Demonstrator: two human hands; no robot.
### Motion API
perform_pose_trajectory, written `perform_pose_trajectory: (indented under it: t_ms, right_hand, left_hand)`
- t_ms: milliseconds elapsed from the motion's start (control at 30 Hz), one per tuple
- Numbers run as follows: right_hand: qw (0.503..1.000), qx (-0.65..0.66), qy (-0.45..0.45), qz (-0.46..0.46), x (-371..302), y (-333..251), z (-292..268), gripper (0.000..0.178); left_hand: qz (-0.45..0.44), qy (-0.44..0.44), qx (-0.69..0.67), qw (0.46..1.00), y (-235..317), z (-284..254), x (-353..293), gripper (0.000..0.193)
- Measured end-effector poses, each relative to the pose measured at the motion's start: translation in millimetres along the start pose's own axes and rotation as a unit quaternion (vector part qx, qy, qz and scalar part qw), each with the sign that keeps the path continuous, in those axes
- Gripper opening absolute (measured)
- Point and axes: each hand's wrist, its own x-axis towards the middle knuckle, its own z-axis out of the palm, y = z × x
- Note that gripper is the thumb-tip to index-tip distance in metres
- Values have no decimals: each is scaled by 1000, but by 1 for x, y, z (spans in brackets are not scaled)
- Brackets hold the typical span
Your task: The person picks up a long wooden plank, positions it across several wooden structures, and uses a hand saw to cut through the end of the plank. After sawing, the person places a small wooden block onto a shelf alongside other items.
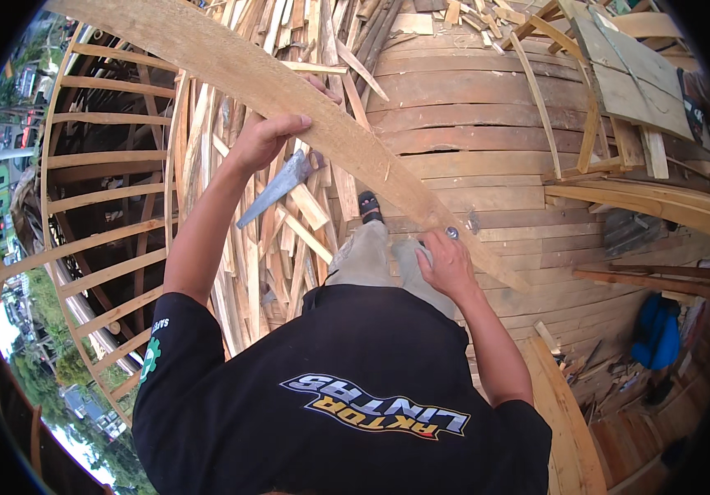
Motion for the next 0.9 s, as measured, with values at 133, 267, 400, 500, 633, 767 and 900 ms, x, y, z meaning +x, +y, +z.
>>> perform_pose_trajectory:
  t_ms: [133,267,400,500,633,767,900]
  right_hand:
    - [984,31,-174,-30,45,-29,83,31]
    - [970,85,-229,9,92,-29,180,32]
    - [948,186,-237,99,178,1,277,33]
    - [977,190,-70,64,243,77,407,26]
    - [952,162,-152,211,289,118,482,28]
    - [928,122,-201,289,296,161,544,30]
    - [913,127,-211,324,294,185,581,32]
  left_hand:
    - [-31,50,-18,998,-52,-29,4,50]
    - [-66,82,-30,994,-101,-55,21,45]
    - [-72,107,-79,989,-162,-74,36,45]
    - [-75,92,-113,986,-206,-79,68,45]
    - [-77,104,-123,984,-294,-95,72,43]
    - [-101,118,-140,978,-346,-91,67,41]
    - [-149,75,-134,977,-373,-94,63,52]
